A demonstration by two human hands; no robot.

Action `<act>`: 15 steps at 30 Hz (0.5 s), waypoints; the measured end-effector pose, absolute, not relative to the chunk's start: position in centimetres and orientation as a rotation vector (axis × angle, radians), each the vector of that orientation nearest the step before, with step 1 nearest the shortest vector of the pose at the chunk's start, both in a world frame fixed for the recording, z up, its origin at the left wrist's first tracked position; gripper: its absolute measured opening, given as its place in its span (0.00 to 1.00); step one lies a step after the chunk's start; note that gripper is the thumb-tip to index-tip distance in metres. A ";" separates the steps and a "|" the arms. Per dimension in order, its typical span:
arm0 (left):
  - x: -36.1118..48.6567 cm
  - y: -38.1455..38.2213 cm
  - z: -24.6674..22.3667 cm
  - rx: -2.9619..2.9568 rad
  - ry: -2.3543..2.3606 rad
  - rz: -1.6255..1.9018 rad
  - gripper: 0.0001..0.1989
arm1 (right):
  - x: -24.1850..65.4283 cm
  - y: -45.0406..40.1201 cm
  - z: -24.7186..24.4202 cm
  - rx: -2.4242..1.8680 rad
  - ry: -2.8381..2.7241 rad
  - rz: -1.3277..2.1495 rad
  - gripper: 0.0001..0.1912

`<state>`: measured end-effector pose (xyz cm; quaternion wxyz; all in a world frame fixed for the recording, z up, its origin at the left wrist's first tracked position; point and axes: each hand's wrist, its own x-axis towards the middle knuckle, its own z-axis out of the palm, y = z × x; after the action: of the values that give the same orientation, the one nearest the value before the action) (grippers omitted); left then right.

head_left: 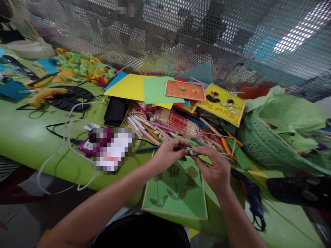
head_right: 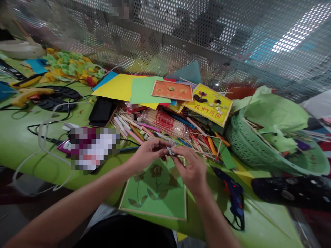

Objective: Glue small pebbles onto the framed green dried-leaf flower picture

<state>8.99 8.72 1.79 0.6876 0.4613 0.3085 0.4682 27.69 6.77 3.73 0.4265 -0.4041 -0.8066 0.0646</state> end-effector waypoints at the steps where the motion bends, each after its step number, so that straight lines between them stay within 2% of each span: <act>1: 9.0 8.7 1.8 1.036 0.690 1.057 0.19 | 27.7 6.7 3.8 -1.026 -2.014 0.193 0.13; 8: 9.1 8.5 1.9 1.048 0.701 1.085 0.15 | 27.9 6.6 3.5 -1.167 -1.922 0.405 0.22; 12: 9.1 8.5 1.8 1.052 0.692 1.085 0.14 | 28.0 6.9 3.6 -1.130 -2.026 0.296 0.14; 15: 8.9 8.6 1.7 1.056 0.682 1.066 0.15 | 28.0 6.9 3.7 -1.135 -2.037 0.278 0.12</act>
<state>8.92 8.57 1.74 0.6792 0.4704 0.3035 0.4746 27.99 6.87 3.67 0.3864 -0.4459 -0.8000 0.1091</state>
